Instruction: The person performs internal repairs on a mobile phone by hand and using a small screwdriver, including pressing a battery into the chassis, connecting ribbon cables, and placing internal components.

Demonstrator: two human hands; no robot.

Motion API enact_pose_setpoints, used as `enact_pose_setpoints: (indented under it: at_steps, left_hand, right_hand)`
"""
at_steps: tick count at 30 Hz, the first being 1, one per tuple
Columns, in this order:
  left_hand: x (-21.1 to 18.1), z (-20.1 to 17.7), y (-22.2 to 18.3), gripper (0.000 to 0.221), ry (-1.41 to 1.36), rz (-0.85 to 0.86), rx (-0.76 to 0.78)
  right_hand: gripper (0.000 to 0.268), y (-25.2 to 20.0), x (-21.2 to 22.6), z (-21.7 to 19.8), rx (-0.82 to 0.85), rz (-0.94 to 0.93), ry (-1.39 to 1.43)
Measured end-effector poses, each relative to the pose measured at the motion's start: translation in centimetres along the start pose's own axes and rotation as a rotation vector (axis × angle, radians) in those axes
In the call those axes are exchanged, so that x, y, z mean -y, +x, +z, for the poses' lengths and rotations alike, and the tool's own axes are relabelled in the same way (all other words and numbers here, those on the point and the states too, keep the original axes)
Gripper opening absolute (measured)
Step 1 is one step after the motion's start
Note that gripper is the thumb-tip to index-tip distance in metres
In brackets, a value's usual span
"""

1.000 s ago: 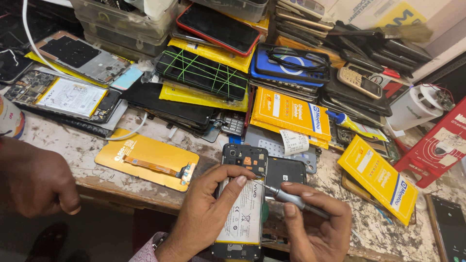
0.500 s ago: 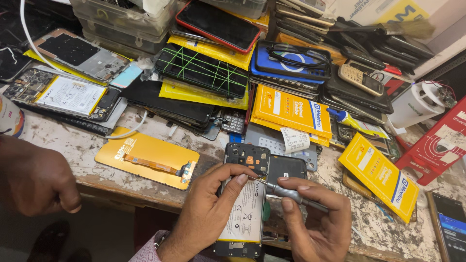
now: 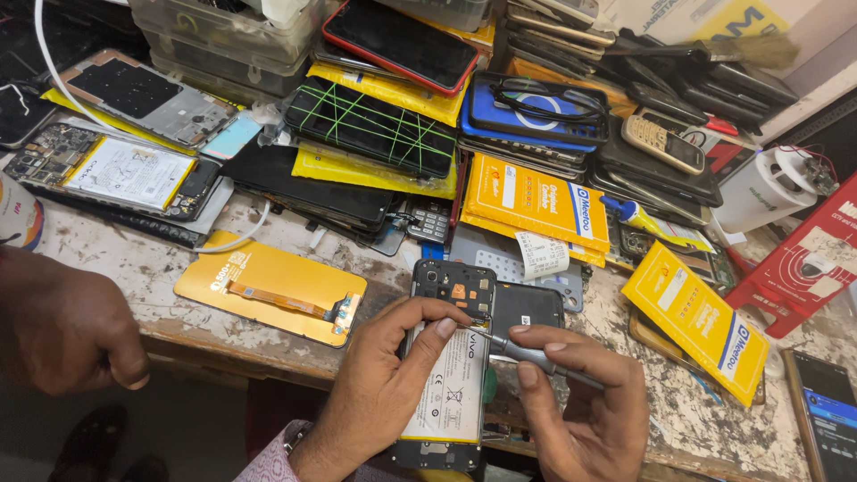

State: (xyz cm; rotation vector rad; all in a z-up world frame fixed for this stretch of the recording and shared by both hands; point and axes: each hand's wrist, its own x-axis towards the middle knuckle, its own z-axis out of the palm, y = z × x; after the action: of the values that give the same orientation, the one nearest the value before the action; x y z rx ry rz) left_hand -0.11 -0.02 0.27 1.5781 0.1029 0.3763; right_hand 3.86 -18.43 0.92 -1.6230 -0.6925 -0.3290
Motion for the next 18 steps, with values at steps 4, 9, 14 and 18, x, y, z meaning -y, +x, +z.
enact_pose_setpoints:
  at_steps: [4, 9, 14, 18]
  left_hand:
    - [0.0, 0.0, 0.0, 0.020, 0.012, -0.011, -0.004]
    - [0.0, 0.0, 0.0, 0.019, 0.016, -0.010, -0.001]
    - [-0.3, -0.1, 0.0, 0.022, -0.012, -0.010, 0.010]
    - [-0.4, -0.2, 0.1, 0.034, -0.028, 0.078, 0.019]
  right_hand:
    - [0.032, -0.1, -0.1, 0.0, 0.006, -0.018, 0.012]
    - [0.032, 0.0, -0.2, -0.3, 0.048, -0.036, -0.011]
    - [0.034, 0.1, -0.1, -0.4, 0.049, -0.050, -0.012]
    - [0.034, 0.8, 0.1, -1.7, 0.027, -0.046, 0.042]
